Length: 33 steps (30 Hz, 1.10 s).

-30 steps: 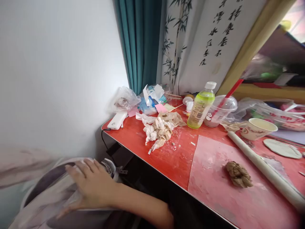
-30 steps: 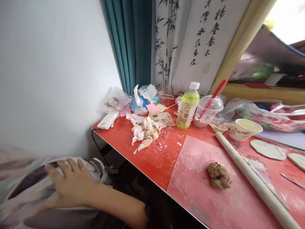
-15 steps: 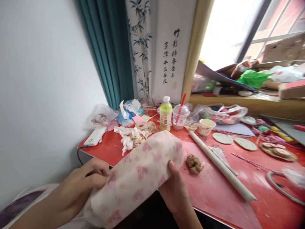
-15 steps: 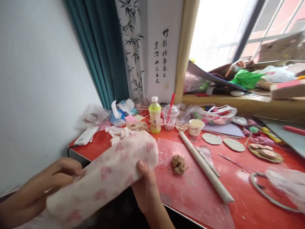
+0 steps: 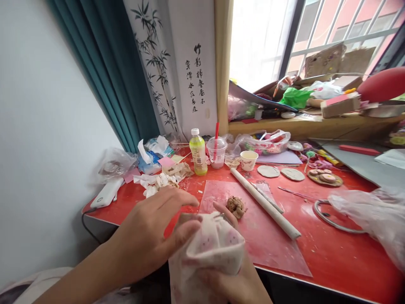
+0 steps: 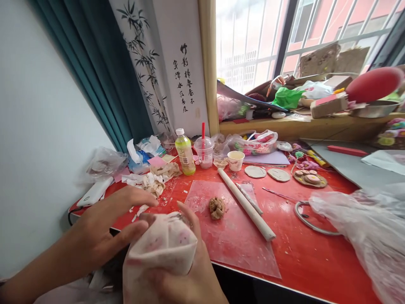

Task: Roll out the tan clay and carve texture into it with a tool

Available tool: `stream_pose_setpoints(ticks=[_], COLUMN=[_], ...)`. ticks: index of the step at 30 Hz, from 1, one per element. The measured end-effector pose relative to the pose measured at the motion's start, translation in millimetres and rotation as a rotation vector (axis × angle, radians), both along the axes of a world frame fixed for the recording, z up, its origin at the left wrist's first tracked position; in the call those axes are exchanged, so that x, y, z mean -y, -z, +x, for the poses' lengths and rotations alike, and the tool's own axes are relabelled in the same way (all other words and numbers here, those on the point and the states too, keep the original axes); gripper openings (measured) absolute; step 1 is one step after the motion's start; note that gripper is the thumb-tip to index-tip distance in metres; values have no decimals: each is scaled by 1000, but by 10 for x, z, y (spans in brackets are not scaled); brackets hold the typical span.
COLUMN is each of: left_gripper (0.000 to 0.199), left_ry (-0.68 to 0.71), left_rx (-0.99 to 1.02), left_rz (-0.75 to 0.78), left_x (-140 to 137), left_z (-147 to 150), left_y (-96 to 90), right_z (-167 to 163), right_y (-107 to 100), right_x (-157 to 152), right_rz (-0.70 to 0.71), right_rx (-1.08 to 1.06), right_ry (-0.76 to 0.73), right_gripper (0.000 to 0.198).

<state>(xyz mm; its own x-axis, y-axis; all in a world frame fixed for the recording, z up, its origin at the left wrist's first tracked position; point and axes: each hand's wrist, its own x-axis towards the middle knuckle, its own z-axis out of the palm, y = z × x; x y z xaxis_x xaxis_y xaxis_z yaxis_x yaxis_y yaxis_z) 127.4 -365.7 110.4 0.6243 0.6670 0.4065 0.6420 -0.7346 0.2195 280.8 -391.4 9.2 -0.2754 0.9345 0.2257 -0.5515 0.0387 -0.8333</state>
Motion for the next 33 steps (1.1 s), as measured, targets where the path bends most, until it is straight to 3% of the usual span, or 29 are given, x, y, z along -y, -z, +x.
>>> stream_pose_setpoints(ticks=[2, 6, 9, 14, 18, 22, 26, 30, 33], left_gripper=[21, 12, 15, 20, 19, 22, 28, 29, 25], left_ry=[31, 102, 128, 153, 140, 158, 192, 200, 127], left_rx=[-23, -38, 1, -53, -104, -224, -319, -337, -253], left_rz=[-97, -200, -161, -18, 119, 252, 343, 356, 309], left_x=[14, 80, 143, 221, 247, 277, 315, 357, 374], left_z=[61, 84, 60, 51, 46, 5, 23, 51, -166], left_y=[12, 91, 162, 240, 261, 253, 228, 218, 247], right_z=[52, 150, 205, 236, 266, 309, 300, 267, 298], right_y=[20, 127, 152, 33, -69, -100, -76, -56, -17], right_x=[58, 124, 155, 129, 108, 132, 159, 182, 186], right_rz=[69, 246, 339, 504, 614, 621, 652, 676, 660], right_rx=[164, 449, 514, 692, 787, 905, 1050, 967, 929], right_ry=[33, 103, 195, 458, 559, 465, 393, 268, 277], right_gripper=[86, 79, 66, 12, 9, 2, 14, 22, 24])
